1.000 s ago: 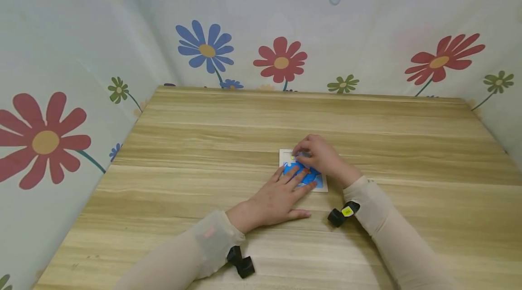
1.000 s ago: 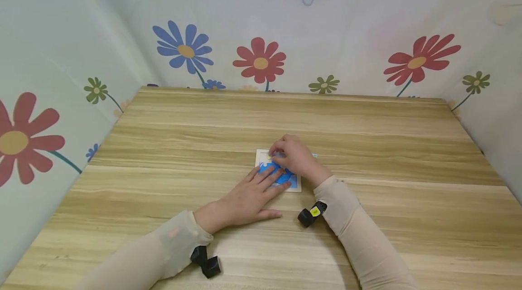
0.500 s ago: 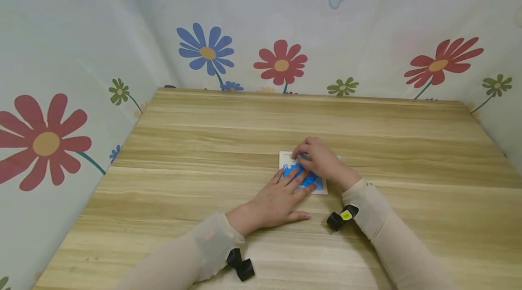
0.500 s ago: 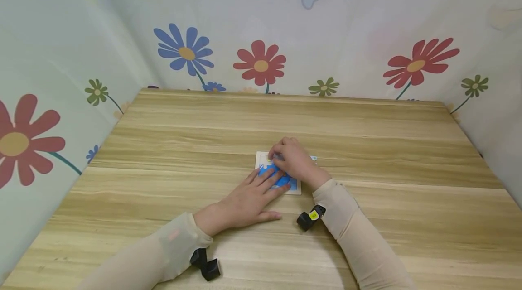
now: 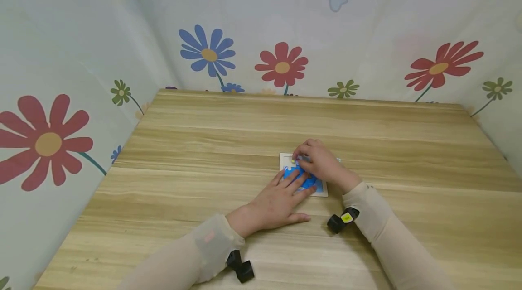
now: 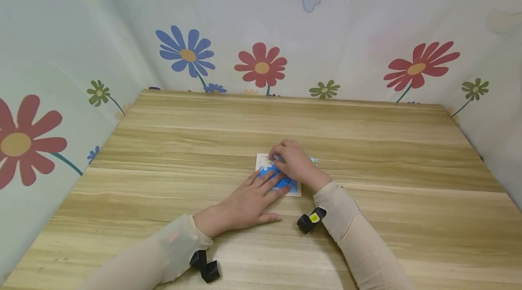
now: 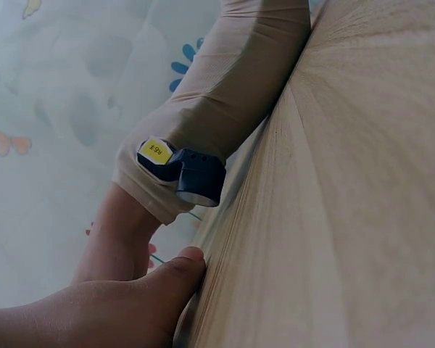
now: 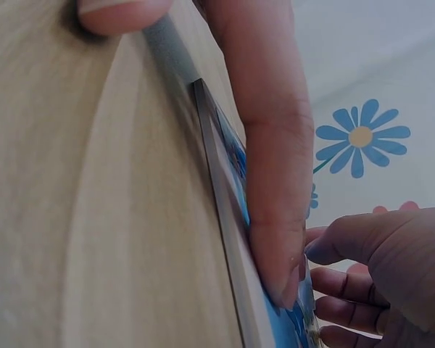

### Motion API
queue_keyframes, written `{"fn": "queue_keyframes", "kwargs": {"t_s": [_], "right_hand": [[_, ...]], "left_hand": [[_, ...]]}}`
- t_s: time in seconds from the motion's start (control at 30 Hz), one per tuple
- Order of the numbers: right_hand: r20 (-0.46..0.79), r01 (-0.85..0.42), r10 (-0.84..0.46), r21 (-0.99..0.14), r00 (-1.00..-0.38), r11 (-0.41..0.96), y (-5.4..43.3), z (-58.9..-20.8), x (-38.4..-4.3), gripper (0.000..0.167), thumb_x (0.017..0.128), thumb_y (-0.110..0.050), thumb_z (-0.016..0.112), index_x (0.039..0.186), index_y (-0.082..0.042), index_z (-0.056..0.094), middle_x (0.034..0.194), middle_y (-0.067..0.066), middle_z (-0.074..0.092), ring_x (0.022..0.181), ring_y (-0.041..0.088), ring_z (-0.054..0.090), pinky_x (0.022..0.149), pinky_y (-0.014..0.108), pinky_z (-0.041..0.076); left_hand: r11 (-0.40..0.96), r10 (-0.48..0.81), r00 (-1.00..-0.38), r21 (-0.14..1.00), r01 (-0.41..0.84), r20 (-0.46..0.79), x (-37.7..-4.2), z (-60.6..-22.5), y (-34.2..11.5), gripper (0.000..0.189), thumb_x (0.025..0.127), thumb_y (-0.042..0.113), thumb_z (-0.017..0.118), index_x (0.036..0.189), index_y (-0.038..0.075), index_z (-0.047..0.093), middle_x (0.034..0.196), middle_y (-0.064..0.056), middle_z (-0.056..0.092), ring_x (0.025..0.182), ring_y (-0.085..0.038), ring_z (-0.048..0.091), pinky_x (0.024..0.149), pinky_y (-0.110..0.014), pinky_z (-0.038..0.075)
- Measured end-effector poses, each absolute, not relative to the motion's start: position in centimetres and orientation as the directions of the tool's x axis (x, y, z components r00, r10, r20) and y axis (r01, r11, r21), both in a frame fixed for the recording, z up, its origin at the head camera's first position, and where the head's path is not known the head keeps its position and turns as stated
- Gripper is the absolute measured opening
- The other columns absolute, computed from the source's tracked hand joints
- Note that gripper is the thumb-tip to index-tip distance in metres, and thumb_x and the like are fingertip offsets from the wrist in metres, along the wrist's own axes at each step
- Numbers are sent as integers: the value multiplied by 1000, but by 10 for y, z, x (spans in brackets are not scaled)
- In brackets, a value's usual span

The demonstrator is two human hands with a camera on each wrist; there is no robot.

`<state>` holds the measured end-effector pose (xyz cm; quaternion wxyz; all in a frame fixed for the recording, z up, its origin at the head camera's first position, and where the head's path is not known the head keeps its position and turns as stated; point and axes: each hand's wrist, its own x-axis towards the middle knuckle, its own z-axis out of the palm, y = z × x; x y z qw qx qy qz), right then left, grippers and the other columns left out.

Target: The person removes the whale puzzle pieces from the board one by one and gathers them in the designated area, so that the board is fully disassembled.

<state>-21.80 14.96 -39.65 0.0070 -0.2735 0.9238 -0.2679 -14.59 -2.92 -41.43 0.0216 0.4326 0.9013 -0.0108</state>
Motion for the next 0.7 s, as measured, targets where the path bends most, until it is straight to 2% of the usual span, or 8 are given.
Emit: {"fn": "queue_keyframes", "kwargs": {"t_s": [0.47,0.7], "right_hand": [[129,-497,-513,-529,-848,688,153,-394,-217,12,91,-9,62,102,-9,68,104,8,65,103,26,54,92,46,46],[153,-486,-501,-588,-852,647,156,-398,-218,19,91,-8,63,109,-6,67,105,9,65,99,24,58,87,42,50]], "left_hand": [[624,781,-623,6,782,-32,-145,-415,-30,69,95,64,33,153,26,27,162,-7,14,150,-27,14,119,-53,20],[623,782,-623,-10,782,-15,-146,-417,-29,68,96,64,33,152,26,29,162,-7,18,150,-27,18,118,-53,21]]}}
